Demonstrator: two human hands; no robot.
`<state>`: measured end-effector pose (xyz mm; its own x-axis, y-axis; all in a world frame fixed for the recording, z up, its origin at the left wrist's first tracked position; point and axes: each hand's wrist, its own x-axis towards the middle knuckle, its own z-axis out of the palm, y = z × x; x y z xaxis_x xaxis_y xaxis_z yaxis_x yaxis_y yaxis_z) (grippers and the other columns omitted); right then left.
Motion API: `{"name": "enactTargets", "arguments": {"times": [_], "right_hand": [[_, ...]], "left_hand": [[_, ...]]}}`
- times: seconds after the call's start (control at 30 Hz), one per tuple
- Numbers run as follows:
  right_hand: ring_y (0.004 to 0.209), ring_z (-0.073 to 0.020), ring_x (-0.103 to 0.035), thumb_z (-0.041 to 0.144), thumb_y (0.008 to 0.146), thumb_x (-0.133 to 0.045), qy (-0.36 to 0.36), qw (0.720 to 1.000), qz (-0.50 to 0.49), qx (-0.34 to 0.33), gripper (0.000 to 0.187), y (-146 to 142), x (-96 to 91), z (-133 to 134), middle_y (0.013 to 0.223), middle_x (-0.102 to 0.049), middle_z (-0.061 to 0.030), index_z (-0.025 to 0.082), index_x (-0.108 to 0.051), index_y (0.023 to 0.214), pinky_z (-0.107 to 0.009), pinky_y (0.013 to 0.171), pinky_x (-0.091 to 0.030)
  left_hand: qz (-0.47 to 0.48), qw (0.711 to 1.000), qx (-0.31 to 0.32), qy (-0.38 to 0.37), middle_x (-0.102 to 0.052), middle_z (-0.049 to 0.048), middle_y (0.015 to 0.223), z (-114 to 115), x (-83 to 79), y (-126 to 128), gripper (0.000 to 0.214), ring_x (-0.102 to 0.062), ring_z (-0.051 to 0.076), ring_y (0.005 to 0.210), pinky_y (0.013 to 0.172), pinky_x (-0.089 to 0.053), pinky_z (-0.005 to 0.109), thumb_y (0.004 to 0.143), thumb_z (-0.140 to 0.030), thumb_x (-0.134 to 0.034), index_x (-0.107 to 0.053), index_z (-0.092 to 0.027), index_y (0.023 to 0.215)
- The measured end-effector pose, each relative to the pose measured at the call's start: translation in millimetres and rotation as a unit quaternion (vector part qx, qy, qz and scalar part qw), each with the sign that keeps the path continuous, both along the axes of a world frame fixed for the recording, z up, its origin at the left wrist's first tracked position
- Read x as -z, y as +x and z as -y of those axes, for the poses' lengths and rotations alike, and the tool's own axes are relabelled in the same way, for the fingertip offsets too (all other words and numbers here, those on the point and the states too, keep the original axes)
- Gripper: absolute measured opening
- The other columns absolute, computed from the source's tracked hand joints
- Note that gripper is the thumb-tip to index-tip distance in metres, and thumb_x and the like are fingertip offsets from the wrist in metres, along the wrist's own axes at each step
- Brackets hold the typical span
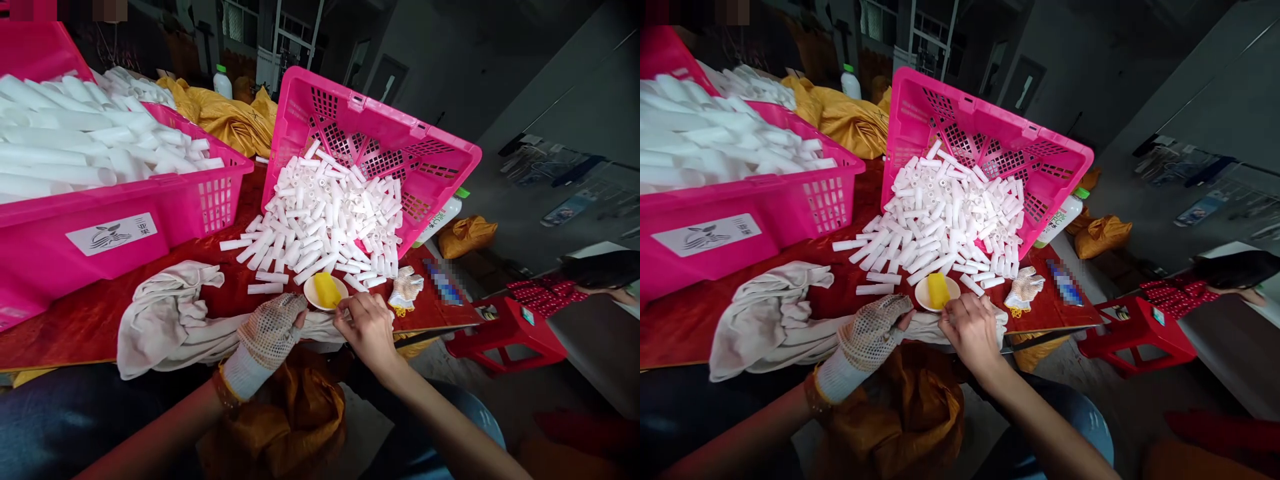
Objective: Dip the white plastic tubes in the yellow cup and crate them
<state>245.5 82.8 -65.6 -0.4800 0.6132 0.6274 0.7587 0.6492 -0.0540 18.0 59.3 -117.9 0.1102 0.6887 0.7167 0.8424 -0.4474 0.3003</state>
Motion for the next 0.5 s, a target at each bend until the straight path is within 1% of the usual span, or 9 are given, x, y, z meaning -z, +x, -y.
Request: {"name": "enactTargets", "arguments": {"times": [0.07, 0.17, 0.23, 0.3, 0.37, 0.43, 0.5], "right_hand": [[0.078, -0.0226, -0.064, 0.023, 0.101, -0.058, 0.015, 1.000, -0.003, 0.015, 0.016, 5.1, 8.8, 5.4, 0.083, -0.072, -0.0047, 0.020, -0.068, 0.089, -0.037, 0.075, -0.040], [0.076, -0.0223, -0.064, 0.024, 0.102, -0.057, 0.011, 0.999, -0.012, 0.037, 0.017, 13.1, 17.2, 8.5, 0.082, -0.071, -0.0041, 0.021, -0.066, 0.088, -0.037, 0.074, -0.039], [0.076, -0.0223, -0.064, 0.024, 0.103, -0.056, 0.005, 0.999, -0.016, 0.042, 0.019, 16.4, 20.7, 8.6, 0.082, -0.072, -0.0037, 0.021, -0.065, 0.087, -0.037, 0.074, -0.040], [0.077, -0.0230, -0.064, 0.024, 0.104, -0.056, 0.005, 0.999, -0.013, 0.042, 0.018, 17.7, 22.9, 8.4, 0.082, -0.071, -0.0040, 0.020, -0.065, 0.088, -0.037, 0.075, -0.040], [0.078, -0.0238, -0.063, 0.024, 0.104, -0.056, 0.006, 0.999, -0.005, 0.042, 0.018, 17.6, 23.9, 8.5, 0.082, -0.071, -0.0043, 0.020, -0.067, 0.091, -0.038, 0.075, -0.040], [0.080, -0.0245, -0.063, 0.025, 0.104, -0.057, 0.004, 0.999, 0.001, 0.046, 0.017, 17.2, 23.9, 9.1, 0.083, -0.071, -0.0046, 0.020, -0.068, 0.093, -0.038, 0.075, -0.041], [0.080, -0.0249, -0.063, 0.025, 0.104, -0.057, 0.002, 0.999, 0.001, 0.049, 0.017, 17.0, 23.7, 9.9, 0.083, -0.071, -0.0048, 0.020, -0.068, 0.093, -0.038, 0.075, -0.041]], "left_hand": [[-0.004, 1.000, -0.003, -0.005, -0.081, 0.0075, 0.112, -4.0, 0.2, -5.5, 0.022, -0.078, 0.023, 0.099, 0.092, -0.063, 0.036, 0.104, -0.024, -0.056, -0.075, -0.022, 0.114], [-0.032, 0.999, 0.008, -0.040, -0.079, 0.0077, 0.123, -18.8, 1.7, -8.4, 0.030, -0.075, 0.025, 0.110, 0.100, -0.060, 0.042, 0.102, -0.015, -0.050, -0.075, -0.023, 0.116], [-0.026, 0.998, 0.004, -0.056, -0.078, 0.0098, 0.124, -29.2, 2.2, -7.2, 0.032, -0.073, 0.028, 0.114, 0.100, -0.060, 0.043, 0.100, -0.014, -0.050, -0.075, -0.021, 0.118], [-0.030, 0.997, -0.002, -0.069, -0.077, 0.0121, 0.125, -35.5, -0.8, -5.2, 0.034, -0.073, 0.029, 0.115, 0.099, -0.060, 0.043, 0.097, -0.014, -0.052, -0.074, -0.018, 0.122], [-0.067, 0.994, 0.003, -0.086, -0.074, 0.0143, 0.129, -36.2, -9.3, -3.4, 0.039, -0.071, 0.032, 0.118, 0.101, -0.059, 0.045, 0.092, -0.013, -0.055, -0.071, -0.017, 0.127], [-0.112, 0.988, -0.007, -0.109, -0.073, 0.0163, 0.129, -33.8, -21.5, -1.8, 0.043, -0.069, 0.036, 0.119, 0.102, -0.057, 0.053, 0.089, -0.013, -0.058, -0.070, -0.016, 0.130], [-0.137, 0.982, -0.025, -0.128, -0.073, 0.0175, 0.126, -32.7, -32.6, 0.2, 0.044, -0.067, 0.039, 0.119, 0.103, -0.053, 0.060, 0.088, -0.011, -0.057, -0.069, -0.015, 0.130]]}}
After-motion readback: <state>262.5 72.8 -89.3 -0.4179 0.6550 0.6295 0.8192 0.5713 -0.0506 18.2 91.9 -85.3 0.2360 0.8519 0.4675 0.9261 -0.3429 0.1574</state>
